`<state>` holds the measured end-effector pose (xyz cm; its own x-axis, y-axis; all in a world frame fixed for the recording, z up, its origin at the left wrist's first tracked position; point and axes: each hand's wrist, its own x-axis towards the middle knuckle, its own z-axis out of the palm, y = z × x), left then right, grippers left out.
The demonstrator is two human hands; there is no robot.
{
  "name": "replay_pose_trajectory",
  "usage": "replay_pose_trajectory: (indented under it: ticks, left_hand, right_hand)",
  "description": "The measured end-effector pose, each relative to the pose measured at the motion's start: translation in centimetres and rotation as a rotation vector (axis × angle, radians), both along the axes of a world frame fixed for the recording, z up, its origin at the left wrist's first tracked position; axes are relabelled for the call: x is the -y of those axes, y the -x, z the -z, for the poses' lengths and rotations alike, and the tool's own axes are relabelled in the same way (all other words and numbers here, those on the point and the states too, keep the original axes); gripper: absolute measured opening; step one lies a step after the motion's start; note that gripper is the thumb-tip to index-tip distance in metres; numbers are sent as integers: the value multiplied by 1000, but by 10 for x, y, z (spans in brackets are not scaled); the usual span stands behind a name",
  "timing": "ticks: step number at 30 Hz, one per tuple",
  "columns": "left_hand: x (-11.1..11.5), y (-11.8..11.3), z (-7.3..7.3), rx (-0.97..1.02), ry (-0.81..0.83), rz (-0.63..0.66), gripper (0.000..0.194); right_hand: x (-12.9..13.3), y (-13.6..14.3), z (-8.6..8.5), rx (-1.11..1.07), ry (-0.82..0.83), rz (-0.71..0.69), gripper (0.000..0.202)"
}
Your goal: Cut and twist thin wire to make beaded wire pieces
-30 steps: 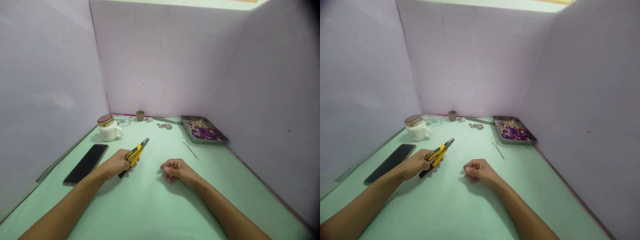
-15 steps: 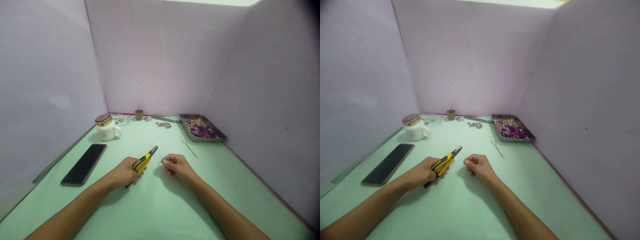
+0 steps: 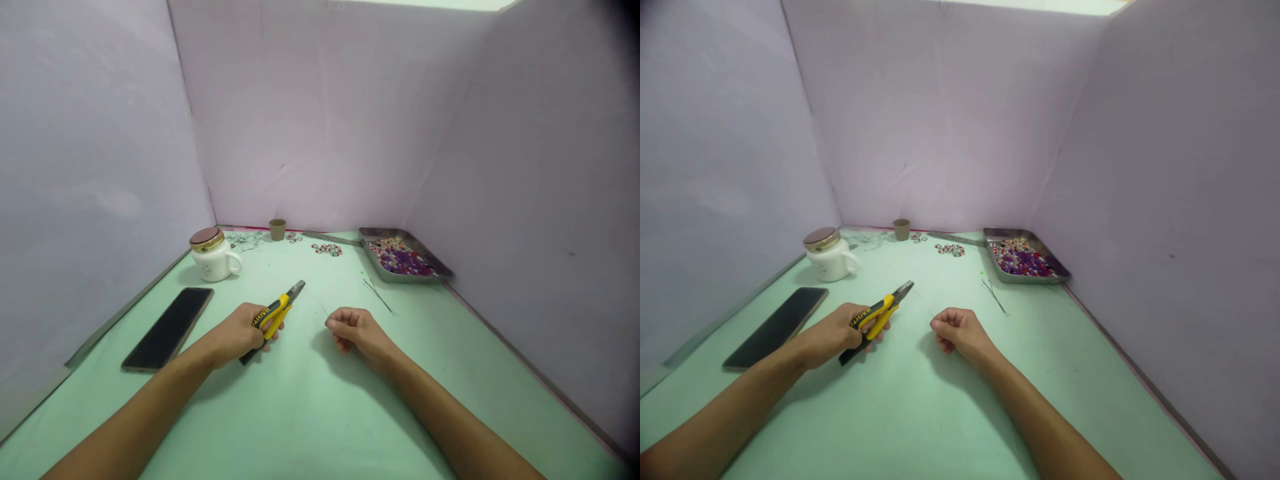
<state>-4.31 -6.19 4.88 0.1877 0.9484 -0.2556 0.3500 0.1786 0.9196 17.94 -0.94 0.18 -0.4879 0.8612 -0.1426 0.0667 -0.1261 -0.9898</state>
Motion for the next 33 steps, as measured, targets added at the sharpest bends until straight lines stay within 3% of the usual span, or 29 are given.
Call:
replay_pose_trajectory:
  ticks: [12,21,33]
  left_hand:
    - [6,-11,15,-61,-2,130,25]
    - [6,-18,13,28,-13,161,18]
    - [1,-11,16,133,10,36,20]
  right_hand:
    - [2,6,4,-45,39,-78,27]
    - [1,9,4,-80,64,98,25]
    - [1,6,0,112,-170,332,22]
